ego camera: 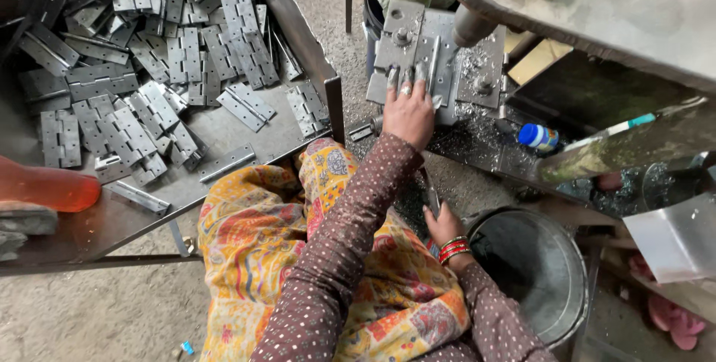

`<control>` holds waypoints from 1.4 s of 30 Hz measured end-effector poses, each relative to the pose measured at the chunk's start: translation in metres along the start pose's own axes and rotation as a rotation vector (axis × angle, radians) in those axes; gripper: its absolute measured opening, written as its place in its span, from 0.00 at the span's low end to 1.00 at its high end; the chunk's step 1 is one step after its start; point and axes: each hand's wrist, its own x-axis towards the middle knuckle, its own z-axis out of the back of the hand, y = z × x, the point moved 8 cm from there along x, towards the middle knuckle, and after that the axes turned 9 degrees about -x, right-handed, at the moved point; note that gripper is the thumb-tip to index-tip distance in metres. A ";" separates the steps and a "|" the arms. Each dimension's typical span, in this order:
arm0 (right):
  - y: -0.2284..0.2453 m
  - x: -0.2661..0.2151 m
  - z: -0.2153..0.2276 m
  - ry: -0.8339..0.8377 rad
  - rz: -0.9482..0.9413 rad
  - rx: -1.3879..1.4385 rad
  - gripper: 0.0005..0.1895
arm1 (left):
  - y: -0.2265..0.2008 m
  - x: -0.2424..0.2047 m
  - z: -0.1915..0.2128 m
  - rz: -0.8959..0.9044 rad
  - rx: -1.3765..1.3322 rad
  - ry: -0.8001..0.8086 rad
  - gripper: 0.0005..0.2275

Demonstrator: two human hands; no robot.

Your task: The person sits on the floor and repeatedly picks up metal hinge pieces from a tray, places them under a drill press, and operates the machine to drill holes. The processed pieces are returned to the tray after each cycle.

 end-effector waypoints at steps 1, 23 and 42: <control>-0.001 0.005 0.013 0.005 0.011 -0.002 0.26 | -0.001 0.002 0.002 -0.003 -0.001 -0.004 0.12; -0.004 0.003 0.042 0.313 -0.074 -0.119 0.27 | 0.003 0.028 -0.006 -0.017 -0.056 0.086 0.13; -0.020 0.014 -0.013 -0.022 0.060 0.102 0.21 | 0.033 0.022 0.002 -0.007 -0.216 0.215 0.09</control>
